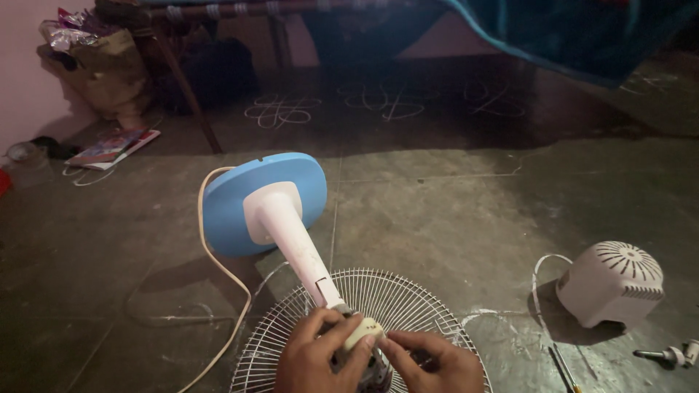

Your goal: The person works on the motor housing of a disassembled electric fan, using a screwdriver to adjust internal components. The fan blades and rear cage are removed and placed nearby.

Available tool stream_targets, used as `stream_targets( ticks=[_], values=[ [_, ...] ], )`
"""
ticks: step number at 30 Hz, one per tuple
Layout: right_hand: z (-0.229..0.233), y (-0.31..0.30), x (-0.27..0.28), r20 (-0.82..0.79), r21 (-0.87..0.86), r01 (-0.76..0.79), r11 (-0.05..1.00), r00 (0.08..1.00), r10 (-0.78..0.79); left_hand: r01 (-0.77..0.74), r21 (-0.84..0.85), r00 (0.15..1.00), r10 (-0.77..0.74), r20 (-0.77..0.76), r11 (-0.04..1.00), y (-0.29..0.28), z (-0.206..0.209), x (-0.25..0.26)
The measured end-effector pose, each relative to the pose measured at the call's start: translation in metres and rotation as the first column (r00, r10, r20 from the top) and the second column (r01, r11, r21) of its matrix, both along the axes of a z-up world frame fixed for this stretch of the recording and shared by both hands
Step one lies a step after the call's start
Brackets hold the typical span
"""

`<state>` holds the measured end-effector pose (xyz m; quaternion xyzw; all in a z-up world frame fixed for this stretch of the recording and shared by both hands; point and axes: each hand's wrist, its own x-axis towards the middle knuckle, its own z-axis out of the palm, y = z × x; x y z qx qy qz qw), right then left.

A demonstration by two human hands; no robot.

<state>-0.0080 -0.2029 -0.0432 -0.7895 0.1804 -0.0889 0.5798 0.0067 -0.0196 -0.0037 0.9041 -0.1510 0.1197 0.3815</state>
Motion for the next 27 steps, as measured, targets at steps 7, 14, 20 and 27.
stream_targets(
  ticks=[7,14,20,27],
  values=[
    [0.016,0.006,-0.003,-0.126,0.12,-0.002,0.993,0.992,0.017,-0.02,0.023,0.989,0.023,-0.145,1.0,-0.001,0.011,-0.001],
    [0.018,0.005,-0.002,0.016,0.138,-0.071,0.988,0.997,0.07,-0.064,0.028,0.966,0.069,-0.25,0.998,-0.004,0.02,-0.006],
    [0.014,-0.001,-0.001,0.13,-0.072,-0.14,0.988,0.98,0.148,-0.009,-0.012,0.995,0.007,-0.095,1.0,-0.001,0.014,-0.004],
    [0.008,-0.012,0.003,0.355,-0.195,-0.214,0.957,0.894,0.273,0.032,-0.008,0.994,-0.033,-0.102,0.999,0.002,0.011,-0.002]
  ],
)
